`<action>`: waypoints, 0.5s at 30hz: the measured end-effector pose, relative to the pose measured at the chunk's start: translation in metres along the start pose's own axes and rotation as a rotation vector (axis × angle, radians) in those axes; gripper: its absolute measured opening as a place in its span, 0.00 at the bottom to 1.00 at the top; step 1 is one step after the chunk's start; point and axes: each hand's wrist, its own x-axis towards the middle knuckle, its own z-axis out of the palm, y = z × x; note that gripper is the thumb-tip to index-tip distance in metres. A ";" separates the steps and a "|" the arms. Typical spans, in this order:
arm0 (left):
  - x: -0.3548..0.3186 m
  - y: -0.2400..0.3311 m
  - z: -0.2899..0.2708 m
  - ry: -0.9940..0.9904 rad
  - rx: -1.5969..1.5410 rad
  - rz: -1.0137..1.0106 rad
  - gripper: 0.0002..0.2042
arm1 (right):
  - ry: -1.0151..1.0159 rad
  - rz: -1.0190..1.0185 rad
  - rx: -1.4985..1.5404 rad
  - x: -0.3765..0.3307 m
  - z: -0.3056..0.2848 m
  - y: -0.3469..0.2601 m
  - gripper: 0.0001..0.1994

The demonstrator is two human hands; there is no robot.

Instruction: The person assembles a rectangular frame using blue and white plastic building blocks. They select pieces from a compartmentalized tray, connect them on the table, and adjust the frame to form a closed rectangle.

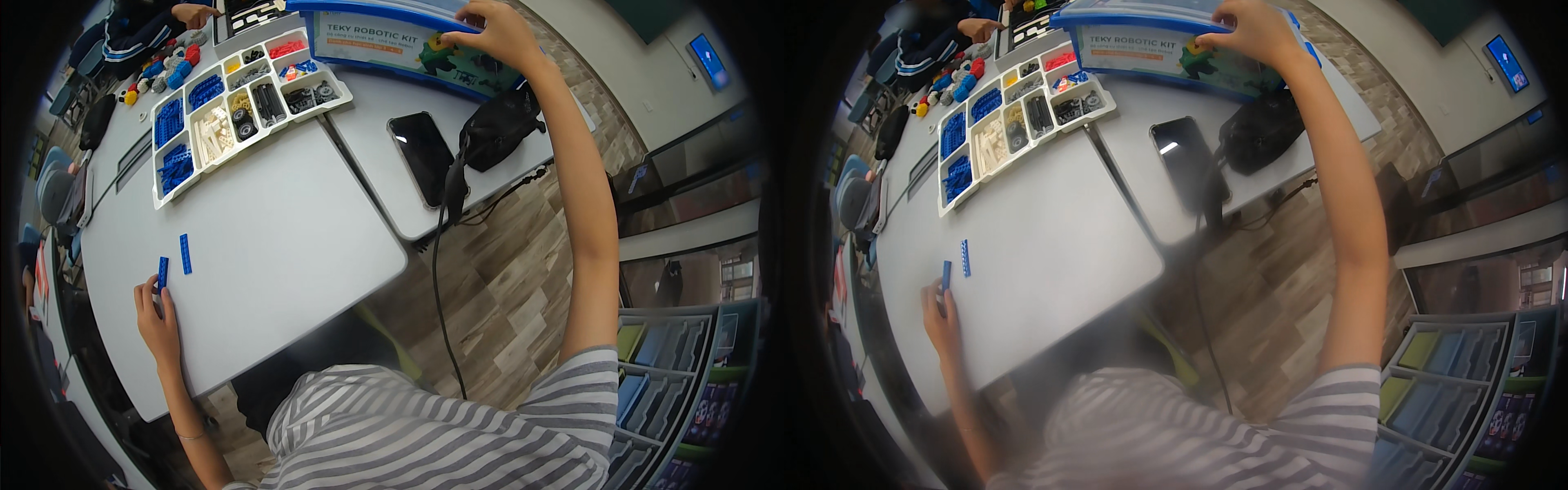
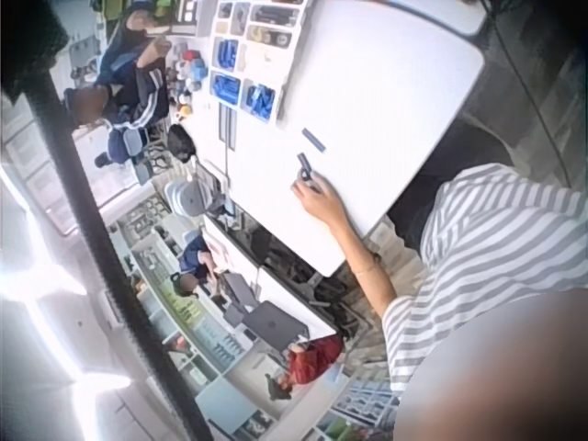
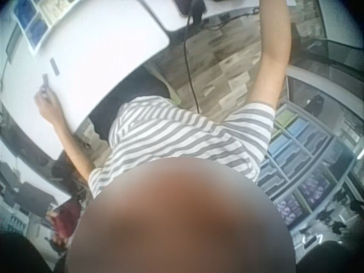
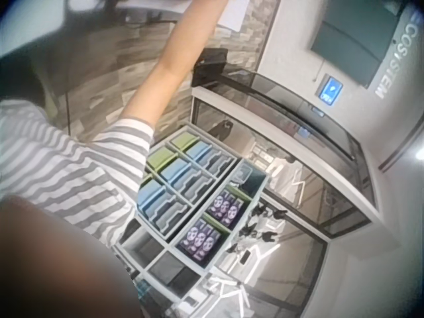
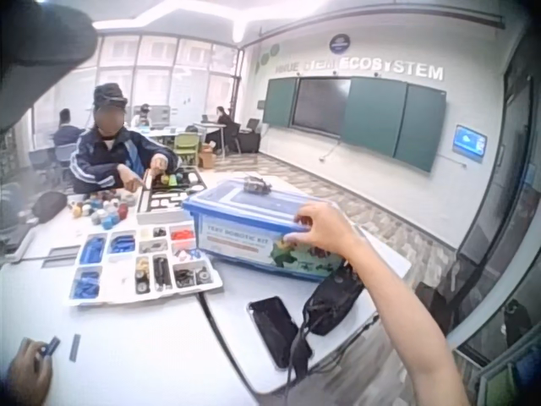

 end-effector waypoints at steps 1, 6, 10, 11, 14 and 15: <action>-0.001 0.002 -0.001 0.006 0.002 0.003 0.14 | 0.002 -0.001 0.002 0.000 0.001 0.000 0.25; -0.005 0.012 -0.005 0.095 -0.051 -0.002 0.15 | 0.033 0.021 0.067 -0.009 -0.001 -0.003 0.24; -0.003 0.047 -0.025 0.147 -0.094 0.137 0.16 | 0.362 0.064 0.045 -0.035 0.003 -0.035 0.19; -0.005 0.065 -0.037 0.117 -0.123 0.207 0.17 | 0.447 0.070 0.010 -0.043 0.006 -0.052 0.18; -0.014 0.144 -0.078 0.027 -0.182 0.553 0.21 | 0.456 -0.001 -0.025 -0.072 0.039 -0.132 0.17; -0.018 0.173 -0.095 0.020 -0.187 0.712 0.17 | 0.410 -0.064 -0.012 -0.082 0.053 -0.164 0.18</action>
